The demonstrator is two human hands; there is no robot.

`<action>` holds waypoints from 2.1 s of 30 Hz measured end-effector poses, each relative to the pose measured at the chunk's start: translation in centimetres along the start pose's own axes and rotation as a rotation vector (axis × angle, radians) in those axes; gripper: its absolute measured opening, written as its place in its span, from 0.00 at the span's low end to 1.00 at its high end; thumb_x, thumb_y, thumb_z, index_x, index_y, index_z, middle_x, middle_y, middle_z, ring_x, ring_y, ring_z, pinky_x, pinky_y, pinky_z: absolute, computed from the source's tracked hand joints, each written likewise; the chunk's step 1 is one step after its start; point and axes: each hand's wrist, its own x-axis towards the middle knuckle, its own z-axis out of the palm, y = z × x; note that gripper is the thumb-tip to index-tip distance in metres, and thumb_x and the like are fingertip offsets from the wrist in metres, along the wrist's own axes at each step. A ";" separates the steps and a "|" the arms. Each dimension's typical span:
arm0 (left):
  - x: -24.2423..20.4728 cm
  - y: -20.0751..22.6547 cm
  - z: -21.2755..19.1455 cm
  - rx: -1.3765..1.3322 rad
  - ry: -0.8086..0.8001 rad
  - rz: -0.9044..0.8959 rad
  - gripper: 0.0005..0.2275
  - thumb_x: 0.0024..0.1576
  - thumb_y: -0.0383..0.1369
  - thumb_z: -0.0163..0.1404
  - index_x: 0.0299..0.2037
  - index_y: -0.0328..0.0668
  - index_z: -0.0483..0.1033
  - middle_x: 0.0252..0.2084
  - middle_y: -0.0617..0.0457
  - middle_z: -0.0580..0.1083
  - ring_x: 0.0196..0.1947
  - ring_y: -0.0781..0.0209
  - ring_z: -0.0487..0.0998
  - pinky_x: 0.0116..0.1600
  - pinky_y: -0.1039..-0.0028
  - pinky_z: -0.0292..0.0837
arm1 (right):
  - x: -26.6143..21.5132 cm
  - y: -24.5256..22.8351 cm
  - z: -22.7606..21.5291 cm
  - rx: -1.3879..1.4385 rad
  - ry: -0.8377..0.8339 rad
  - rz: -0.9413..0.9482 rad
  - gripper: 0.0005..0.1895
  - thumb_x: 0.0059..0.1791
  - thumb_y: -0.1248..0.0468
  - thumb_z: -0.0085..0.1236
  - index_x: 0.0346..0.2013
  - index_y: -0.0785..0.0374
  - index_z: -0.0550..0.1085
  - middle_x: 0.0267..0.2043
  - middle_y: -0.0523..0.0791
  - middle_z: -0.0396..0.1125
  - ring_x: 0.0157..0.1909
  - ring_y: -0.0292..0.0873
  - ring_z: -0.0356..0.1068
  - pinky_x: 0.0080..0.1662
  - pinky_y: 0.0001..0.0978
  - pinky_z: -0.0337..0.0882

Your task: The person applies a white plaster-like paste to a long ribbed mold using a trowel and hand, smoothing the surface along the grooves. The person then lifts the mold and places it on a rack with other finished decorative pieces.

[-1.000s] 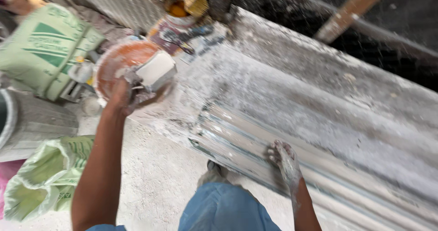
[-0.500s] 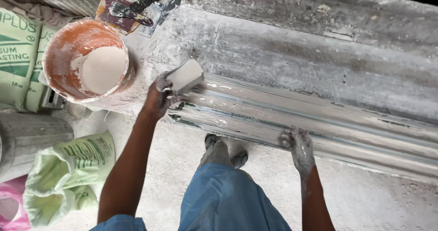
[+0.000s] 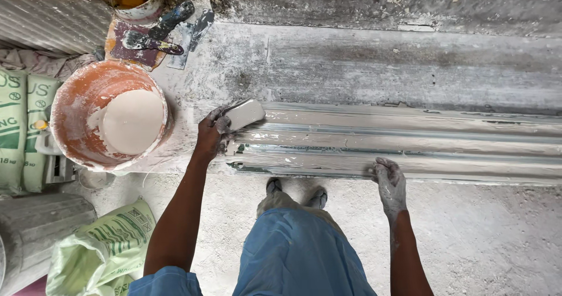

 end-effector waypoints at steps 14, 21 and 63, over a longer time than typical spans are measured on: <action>0.5 0.9 -1.9 0.097 0.038 0.041 0.21 0.60 0.27 0.56 0.63 0.34 0.71 0.46 0.49 0.76 0.38 0.65 0.80 0.38 0.73 0.81 | -2.6 -0.4 2.3 -0.055 0.070 0.009 0.17 0.57 0.61 0.51 0.58 0.67 0.70 0.50 0.48 0.72 0.49 0.42 0.74 0.48 0.34 0.75; 0.8 2.4 0.2 0.147 -0.038 0.077 0.19 0.60 0.28 0.56 0.62 0.35 0.73 0.46 0.53 0.74 0.41 0.66 0.79 0.44 0.77 0.81 | -3.6 0.4 2.1 0.011 0.120 0.030 0.16 0.57 0.61 0.51 0.57 0.66 0.70 0.49 0.47 0.71 0.48 0.41 0.73 0.47 0.33 0.75; 3.6 -8.0 50.6 0.549 -0.396 0.222 0.19 0.58 0.30 0.58 0.59 0.35 0.75 0.46 0.53 0.71 0.34 0.66 0.74 0.37 0.75 0.81 | -9.2 6.7 -40.5 0.256 0.506 0.020 0.19 0.56 0.60 0.52 0.59 0.68 0.68 0.51 0.51 0.71 0.51 0.46 0.73 0.51 0.39 0.73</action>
